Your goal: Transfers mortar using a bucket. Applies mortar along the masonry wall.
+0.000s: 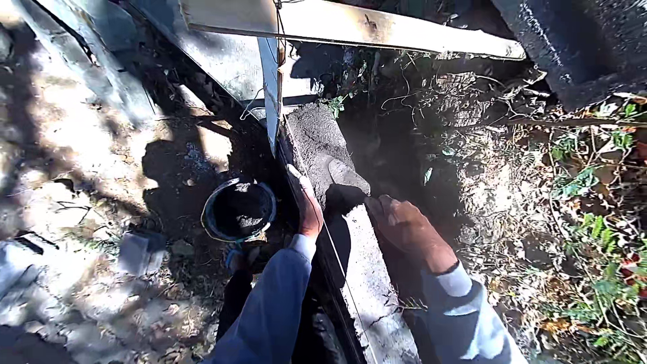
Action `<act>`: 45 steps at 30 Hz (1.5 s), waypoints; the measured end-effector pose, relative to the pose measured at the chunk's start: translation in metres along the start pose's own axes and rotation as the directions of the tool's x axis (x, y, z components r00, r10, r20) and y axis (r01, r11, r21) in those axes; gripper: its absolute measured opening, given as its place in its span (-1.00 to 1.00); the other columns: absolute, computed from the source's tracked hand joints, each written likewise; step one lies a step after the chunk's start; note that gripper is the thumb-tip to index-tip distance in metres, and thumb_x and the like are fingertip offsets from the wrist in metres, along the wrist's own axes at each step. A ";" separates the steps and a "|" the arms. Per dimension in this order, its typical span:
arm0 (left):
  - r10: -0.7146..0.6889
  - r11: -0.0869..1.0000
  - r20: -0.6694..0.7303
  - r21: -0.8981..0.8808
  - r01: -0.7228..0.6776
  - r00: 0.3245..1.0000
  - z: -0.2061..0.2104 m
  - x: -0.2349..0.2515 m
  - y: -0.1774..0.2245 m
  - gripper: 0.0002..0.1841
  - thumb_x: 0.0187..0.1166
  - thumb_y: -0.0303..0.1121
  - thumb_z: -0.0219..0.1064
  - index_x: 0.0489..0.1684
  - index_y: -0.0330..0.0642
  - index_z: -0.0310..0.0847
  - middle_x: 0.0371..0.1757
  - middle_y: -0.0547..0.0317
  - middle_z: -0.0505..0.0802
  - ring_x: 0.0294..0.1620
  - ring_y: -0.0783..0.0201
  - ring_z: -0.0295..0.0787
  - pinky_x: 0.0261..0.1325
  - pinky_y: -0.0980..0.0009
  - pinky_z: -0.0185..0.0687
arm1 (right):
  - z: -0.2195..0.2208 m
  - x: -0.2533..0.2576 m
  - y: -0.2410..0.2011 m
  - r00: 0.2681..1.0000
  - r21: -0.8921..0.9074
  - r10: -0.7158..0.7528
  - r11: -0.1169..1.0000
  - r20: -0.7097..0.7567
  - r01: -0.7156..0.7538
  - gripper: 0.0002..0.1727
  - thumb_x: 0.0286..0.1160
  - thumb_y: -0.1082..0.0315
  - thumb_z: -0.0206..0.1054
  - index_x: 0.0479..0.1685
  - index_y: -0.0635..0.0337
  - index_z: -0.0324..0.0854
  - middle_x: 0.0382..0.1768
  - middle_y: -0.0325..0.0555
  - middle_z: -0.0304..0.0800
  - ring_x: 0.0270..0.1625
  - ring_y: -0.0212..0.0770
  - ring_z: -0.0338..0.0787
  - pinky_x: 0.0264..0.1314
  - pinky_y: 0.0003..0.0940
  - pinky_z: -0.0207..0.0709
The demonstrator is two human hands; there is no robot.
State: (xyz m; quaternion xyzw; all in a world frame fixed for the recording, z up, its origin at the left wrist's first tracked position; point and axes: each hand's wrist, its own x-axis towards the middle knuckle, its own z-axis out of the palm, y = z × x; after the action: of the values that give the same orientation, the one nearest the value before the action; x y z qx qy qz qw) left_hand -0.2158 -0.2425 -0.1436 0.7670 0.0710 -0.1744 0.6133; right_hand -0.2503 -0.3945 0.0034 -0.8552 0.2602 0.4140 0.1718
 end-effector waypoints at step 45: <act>-0.421 0.843 0.121 0.417 0.339 0.899 -0.329 0.156 -0.408 -0.54 0.89 -0.08 -0.04 0.63 -0.06 0.39 -0.07 -0.12 0.78 -0.16 0.00 0.76 0.02 -0.06 0.69 | 0.482 0.334 -0.298 0.982 -0.147 -0.005 0.989 0.190 0.034 -0.55 0.69 0.35 0.18 0.51 0.29 0.48 0.24 0.34 0.75 0.27 0.35 0.78 0.18 0.34 0.64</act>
State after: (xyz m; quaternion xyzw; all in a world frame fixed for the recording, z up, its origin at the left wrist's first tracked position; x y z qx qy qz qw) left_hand -0.1434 0.1555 -0.5116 0.8201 0.1221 -0.3829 0.4074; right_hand -0.1991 -0.0106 -0.5279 -0.8252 0.2025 0.5098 0.1351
